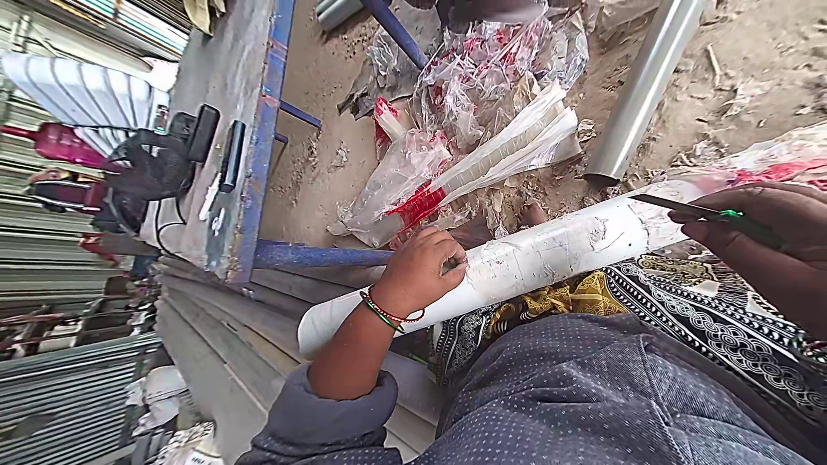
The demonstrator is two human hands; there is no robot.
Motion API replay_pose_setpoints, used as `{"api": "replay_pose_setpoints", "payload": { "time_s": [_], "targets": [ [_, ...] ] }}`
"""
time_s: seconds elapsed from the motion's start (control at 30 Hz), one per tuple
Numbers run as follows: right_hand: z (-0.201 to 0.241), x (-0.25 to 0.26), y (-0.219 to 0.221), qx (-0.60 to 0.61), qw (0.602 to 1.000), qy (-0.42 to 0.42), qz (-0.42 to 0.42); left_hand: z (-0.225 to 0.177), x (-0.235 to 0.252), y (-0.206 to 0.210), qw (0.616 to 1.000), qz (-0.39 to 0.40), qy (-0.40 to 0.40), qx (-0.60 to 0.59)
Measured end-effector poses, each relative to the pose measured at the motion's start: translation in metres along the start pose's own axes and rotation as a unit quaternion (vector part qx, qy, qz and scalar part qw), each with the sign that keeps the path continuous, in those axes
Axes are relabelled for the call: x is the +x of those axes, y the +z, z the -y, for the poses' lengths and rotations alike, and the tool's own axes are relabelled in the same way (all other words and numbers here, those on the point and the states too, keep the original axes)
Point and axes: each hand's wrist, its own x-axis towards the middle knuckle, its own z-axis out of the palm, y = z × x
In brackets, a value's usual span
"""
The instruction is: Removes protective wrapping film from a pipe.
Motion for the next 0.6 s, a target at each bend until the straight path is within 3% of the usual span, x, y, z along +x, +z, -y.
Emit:
{"api": "replay_pose_setpoints", "payload": {
  "time_s": [0.23, 0.4, 0.6],
  "targets": [
    [0.003, 0.001, -0.002, 0.0, 1.0, -0.015, -0.005, -0.006, -0.012, -0.009, 0.989, 0.022, 0.055, -0.134],
    [0.001, -0.001, -0.001, 0.004, 1.0, -0.023, -0.013, 0.007, -0.019, -0.003, 0.996, -0.091, -0.023, -0.005],
    [0.003, -0.001, -0.001, 0.006, 0.999, -0.038, -0.02, -0.007, -0.026, 0.012, 0.998, -0.049, -0.043, 0.024]
  ]
}}
